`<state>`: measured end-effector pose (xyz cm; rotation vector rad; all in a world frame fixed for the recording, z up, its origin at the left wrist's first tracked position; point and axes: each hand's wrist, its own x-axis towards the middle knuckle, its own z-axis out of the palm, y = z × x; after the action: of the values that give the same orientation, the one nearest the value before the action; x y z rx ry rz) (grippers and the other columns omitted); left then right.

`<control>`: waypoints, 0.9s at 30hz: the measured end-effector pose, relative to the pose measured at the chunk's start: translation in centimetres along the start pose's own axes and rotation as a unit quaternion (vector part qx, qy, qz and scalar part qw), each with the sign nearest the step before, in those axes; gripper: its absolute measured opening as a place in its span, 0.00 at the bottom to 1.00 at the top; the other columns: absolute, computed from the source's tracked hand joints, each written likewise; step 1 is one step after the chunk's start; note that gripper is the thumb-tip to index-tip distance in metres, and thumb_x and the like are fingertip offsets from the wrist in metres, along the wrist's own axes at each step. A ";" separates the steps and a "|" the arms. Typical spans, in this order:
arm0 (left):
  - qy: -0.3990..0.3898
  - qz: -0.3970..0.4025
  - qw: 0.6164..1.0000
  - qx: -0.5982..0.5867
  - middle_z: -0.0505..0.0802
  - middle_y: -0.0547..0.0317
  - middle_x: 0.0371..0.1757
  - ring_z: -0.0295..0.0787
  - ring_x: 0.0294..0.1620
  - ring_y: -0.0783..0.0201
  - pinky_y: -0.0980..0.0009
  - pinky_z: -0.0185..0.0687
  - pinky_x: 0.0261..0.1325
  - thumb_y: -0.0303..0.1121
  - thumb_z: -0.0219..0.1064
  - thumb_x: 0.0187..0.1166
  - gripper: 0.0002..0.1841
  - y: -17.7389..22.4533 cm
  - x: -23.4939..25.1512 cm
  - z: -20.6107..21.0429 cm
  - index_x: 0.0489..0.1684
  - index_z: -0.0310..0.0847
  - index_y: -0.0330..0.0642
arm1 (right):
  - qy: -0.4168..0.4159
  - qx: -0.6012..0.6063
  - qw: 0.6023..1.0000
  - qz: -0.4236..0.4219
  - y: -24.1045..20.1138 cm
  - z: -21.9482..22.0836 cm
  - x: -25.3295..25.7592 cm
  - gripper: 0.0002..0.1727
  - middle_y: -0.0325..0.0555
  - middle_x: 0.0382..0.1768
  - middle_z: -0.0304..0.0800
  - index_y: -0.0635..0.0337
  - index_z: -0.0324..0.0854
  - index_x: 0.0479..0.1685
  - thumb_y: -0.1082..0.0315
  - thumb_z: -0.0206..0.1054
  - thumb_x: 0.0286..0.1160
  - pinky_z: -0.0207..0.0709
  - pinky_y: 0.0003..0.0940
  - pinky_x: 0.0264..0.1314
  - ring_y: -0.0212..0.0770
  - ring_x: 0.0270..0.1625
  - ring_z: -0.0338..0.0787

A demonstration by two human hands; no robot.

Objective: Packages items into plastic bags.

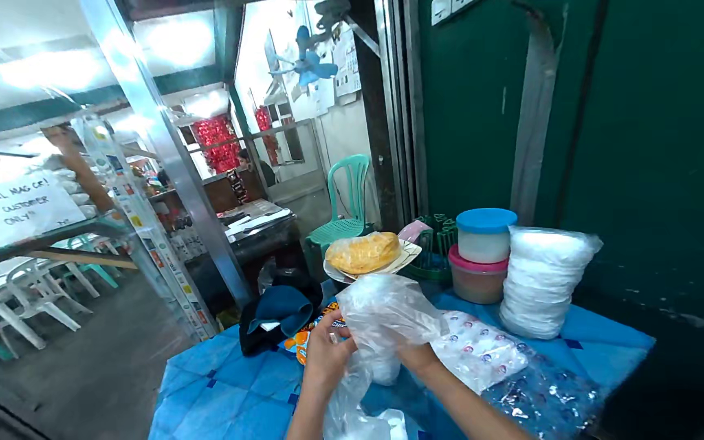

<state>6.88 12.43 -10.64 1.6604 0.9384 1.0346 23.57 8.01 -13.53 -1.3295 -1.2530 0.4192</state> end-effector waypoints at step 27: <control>-0.002 0.141 0.983 0.121 0.91 0.56 0.65 0.88 0.65 0.65 0.59 0.82 0.73 0.54 0.78 0.69 0.37 4.3 1.6 1.3 0.79 0.78 0.48 | 0.016 0.049 0.994 -0.101 1.4 0.6 -0.1 0.61 0.64 0.75 0.77 0.81 0.50 0.86 0.41 0.75 0.64 0.73 0.30 0.78 0.36 0.75 0.80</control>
<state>9.20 12.36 -6.49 2.0409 0.8702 1.1377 23.60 8.58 -14.98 -1.1106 -1.3087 0.3115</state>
